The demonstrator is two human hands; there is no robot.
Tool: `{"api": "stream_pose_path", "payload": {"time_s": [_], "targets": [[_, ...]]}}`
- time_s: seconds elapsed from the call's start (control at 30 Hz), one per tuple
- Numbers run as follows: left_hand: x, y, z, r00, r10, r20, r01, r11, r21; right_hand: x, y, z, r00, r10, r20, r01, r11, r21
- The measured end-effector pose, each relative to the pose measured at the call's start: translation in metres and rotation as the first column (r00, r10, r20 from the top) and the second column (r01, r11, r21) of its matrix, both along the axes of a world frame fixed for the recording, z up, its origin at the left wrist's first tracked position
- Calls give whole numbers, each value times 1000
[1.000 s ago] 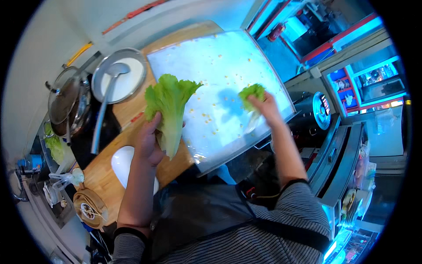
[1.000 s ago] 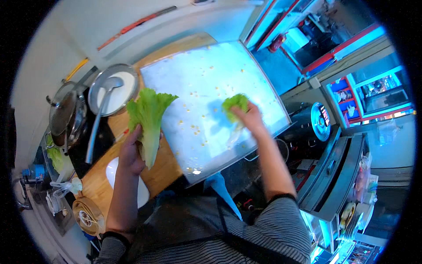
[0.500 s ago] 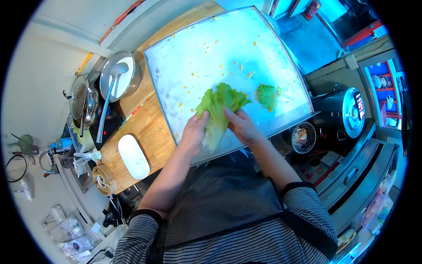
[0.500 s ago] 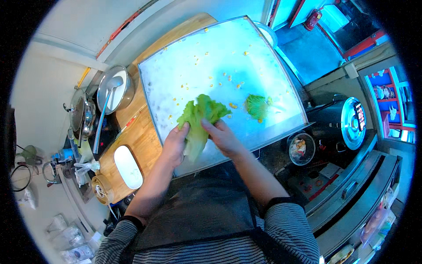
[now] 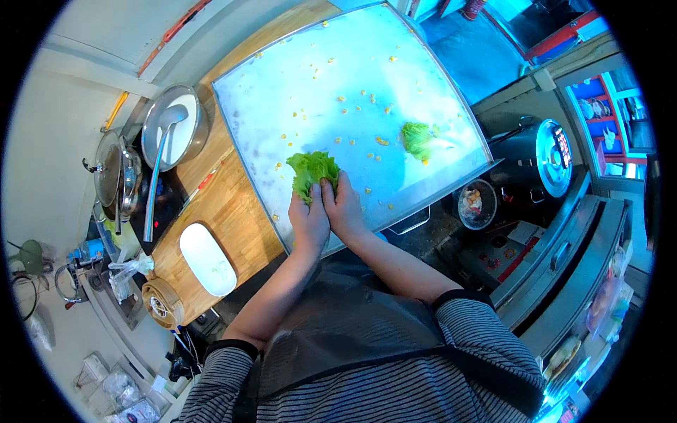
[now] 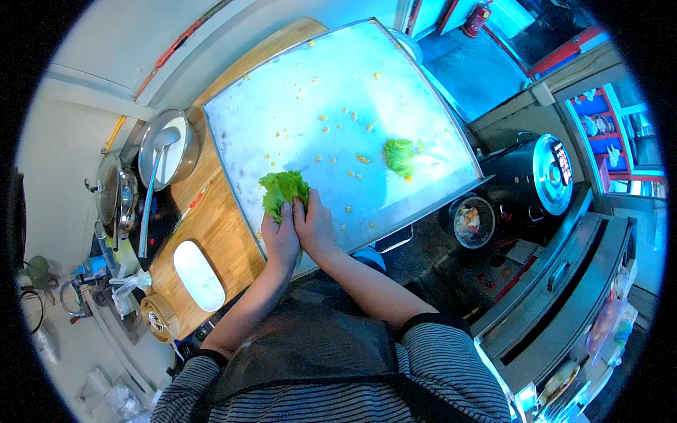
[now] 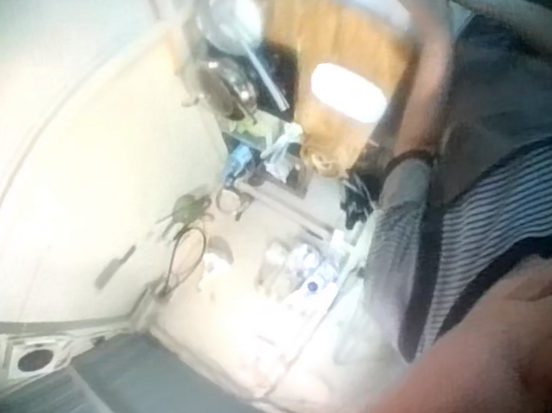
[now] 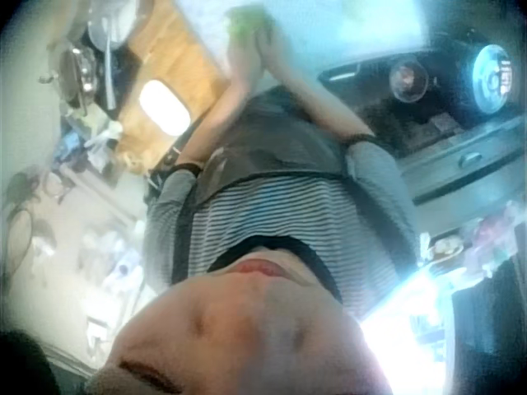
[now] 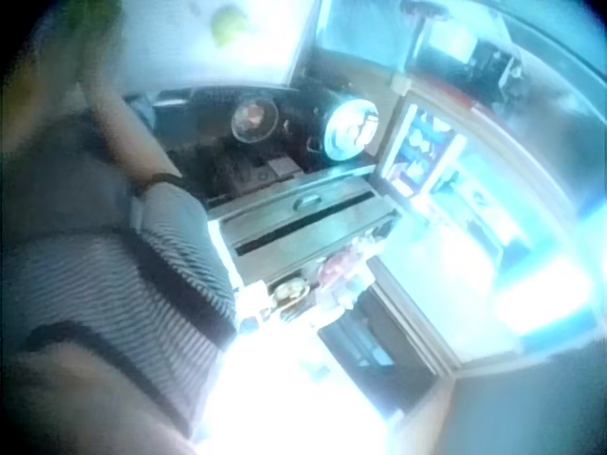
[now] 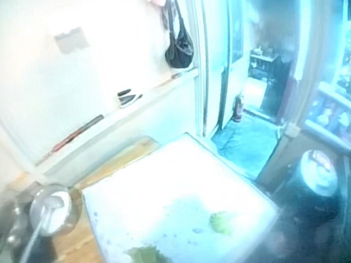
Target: The person places lettuce leaves onto a steaming tray, retrieves a plastic bag, and then uses a ladle to transfer a dark sauce from a pot into the bag before tying it.
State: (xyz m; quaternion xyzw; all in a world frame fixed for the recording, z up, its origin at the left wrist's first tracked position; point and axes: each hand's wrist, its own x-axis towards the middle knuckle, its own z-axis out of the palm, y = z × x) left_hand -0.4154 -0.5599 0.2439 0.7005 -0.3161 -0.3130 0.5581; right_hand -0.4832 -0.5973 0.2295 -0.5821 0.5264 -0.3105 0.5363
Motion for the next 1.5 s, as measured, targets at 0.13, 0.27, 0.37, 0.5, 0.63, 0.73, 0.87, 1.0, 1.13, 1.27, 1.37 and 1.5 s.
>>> {"api": "stream_pose_path", "payload": {"time_s": [0.13,0.27,0.37,0.5,0.63,0.73,0.87,1.0,1.13,1.27,1.37,1.5], "targets": [[4,1,20,972,-178,155,164,982,98,-4,5,-58,976,-180,-121,168,980,-105],[62,-6,9,888,-459,-29,451,855,257,-73,-31,-48,916,-377,133,348,916,202],[78,-11,18,760,-650,-9,580,672,461,-86,-45,9,877,-461,134,349,804,481],[73,4,-7,724,-563,398,345,796,497,-162,-59,-37,907,-362,-214,413,861,297],[79,55,-23,870,-381,314,248,887,389,-184,-111,-45,810,-130,-572,-195,861,-471],[81,96,-24,876,-383,292,258,885,388,-261,-165,-120,323,-3,-947,-639,737,-220],[109,149,4,928,-151,341,-7,908,419,-279,-190,-121,353,-208,-912,-424,833,-355],[173,222,-14,814,219,538,-491,754,436,-239,-172,-82,589,-104,-801,-280,904,-324],[217,262,-39,855,-16,518,-377,666,643,-185,-116,-40,739,0,-674,-251,928,-275],[224,260,-73,752,-110,650,-344,776,529,-129,-40,-8,807,121,-579,-270,946,-179],[239,256,-67,924,38,381,-238,836,494,-103,8,16,815,144,-561,-258,958,-129],[205,197,-16,923,-129,362,-35,909,416,-130,54,33,814,44,-580,-149,979,-136]]}}
